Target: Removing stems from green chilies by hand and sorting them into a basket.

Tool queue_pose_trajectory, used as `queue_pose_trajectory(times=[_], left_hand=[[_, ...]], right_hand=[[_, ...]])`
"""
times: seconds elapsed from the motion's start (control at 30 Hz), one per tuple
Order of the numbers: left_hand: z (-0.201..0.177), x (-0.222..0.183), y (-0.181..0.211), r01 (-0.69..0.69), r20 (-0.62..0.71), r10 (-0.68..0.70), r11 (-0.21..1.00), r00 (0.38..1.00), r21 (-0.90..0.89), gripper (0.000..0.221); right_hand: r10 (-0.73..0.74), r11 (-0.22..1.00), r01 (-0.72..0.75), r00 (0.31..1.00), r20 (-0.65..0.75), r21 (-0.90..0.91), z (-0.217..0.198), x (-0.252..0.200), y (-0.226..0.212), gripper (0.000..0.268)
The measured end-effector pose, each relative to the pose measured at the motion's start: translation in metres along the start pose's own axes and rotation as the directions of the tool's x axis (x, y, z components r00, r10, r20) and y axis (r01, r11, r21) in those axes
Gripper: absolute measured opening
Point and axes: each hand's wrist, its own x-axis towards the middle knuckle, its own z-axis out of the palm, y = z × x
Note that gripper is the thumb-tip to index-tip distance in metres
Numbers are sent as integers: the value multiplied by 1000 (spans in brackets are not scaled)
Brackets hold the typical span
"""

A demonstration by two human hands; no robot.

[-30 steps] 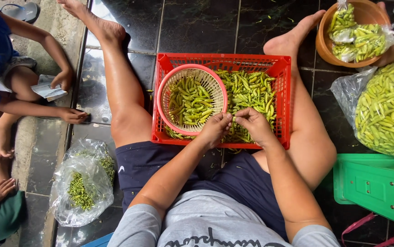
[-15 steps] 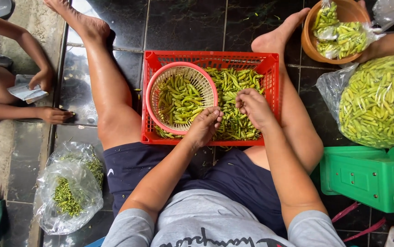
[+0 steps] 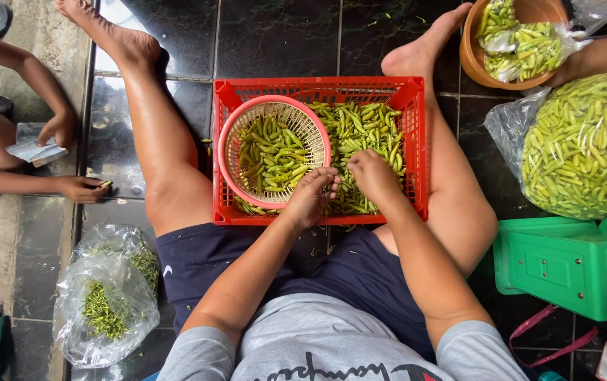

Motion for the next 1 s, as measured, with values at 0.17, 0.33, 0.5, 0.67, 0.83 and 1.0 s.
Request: queue_pose_trajectory(times=[0.17,0.33,0.5,0.67,0.83,1.0], left_hand=[[8,0,-8,9,0,-9,990,1000,143,12],[7,-7,-12,-70,49,58,950,997,303,13],[-6,6,-26,-95,110,68,959,992,266,11],[0,-3,-17,-174,150,139,952,979,253,9],[7,-13,0,-121,108,110,988,988,95,5],[2,-7,0,-80,125,71,995,990,63,9]], right_hand=[[207,639,-212,973,100,739,-24,-26,-16,15],[178,453,-170,979,98,875,-18,-25,-24,9],[152,479,-107,988,38,871,-12,-31,-28,19],[166,215,-263,959,230,941,-16,-29,-21,13],[193,48,-302,938,288,952,-32,-17,-26,11],[295,921,-314,949,114,232,-25,-9,-20,24]])
